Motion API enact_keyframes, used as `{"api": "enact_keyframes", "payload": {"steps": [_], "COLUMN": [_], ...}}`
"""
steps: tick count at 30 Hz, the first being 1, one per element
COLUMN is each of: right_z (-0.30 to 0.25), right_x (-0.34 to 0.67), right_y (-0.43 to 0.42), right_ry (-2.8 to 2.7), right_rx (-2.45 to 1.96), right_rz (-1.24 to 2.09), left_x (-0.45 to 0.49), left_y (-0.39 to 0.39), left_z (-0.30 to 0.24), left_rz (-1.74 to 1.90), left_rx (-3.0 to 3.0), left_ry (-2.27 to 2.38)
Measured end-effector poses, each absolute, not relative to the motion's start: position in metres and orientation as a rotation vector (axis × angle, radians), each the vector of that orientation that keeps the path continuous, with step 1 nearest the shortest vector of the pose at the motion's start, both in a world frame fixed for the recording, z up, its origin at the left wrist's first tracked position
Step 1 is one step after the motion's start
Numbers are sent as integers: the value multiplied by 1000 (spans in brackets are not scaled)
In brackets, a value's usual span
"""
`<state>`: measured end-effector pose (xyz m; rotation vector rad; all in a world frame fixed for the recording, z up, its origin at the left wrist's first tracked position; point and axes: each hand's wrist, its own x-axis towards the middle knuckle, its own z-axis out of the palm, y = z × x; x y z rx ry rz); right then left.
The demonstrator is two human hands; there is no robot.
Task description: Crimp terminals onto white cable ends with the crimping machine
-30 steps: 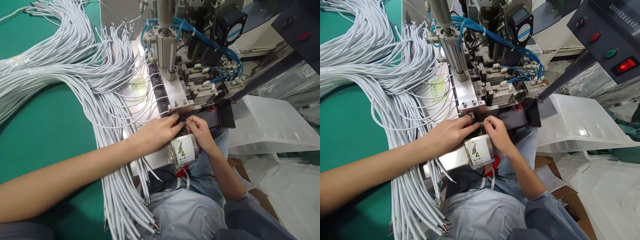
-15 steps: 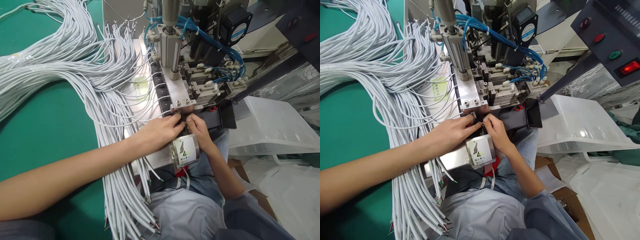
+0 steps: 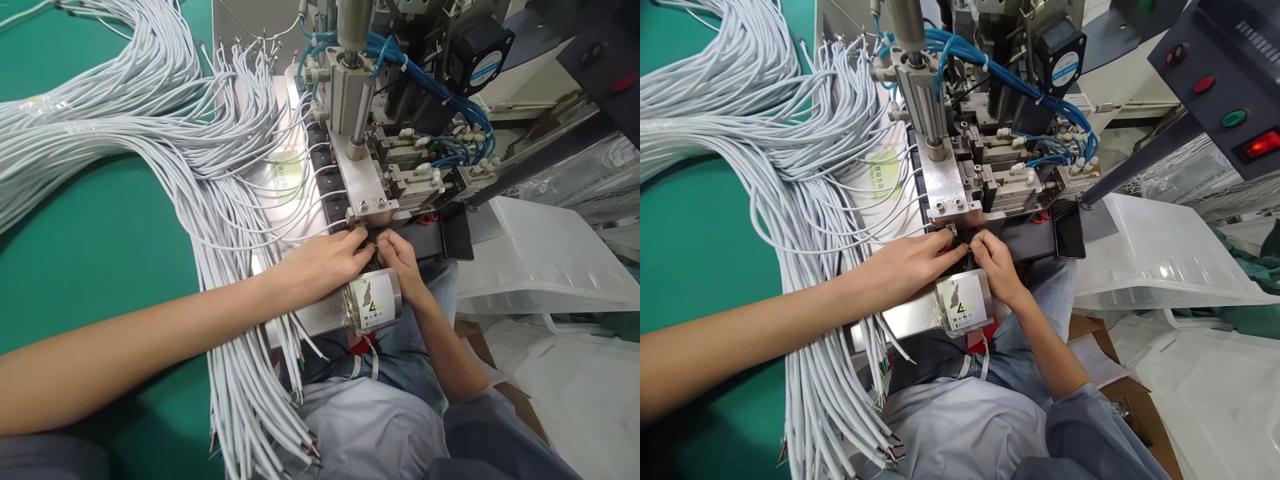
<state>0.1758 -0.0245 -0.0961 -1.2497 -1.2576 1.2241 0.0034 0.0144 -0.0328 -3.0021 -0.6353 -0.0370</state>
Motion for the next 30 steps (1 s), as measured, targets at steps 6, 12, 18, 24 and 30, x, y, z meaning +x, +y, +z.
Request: {"api": "enact_keyframes", "payload": {"steps": [6,12,18,24,30], "right_z": [-95,-92,-97,-77,-59], "right_x": [175,172,176,176,129], "right_y": [-21,-19,-16,-58,-133], "right_ry": [-1241,-1175,-1256,-1112,-1676], "right_rx": [-1228,-1233,-1346,-1465,-1560], "right_rz": [1198,1246,1103,575,564], "left_x": [4,3,-3,-3,-1], "left_y": [15,8,-2,-4,-1], "left_z": [-33,-26,-12,-8,-16], "left_rz": [-45,-77,-30,104,173], "left_rx": [-2985,-2905,-2808,-2810,-2680], "left_ry": [-629,-638,-750,-828,-1168]}}
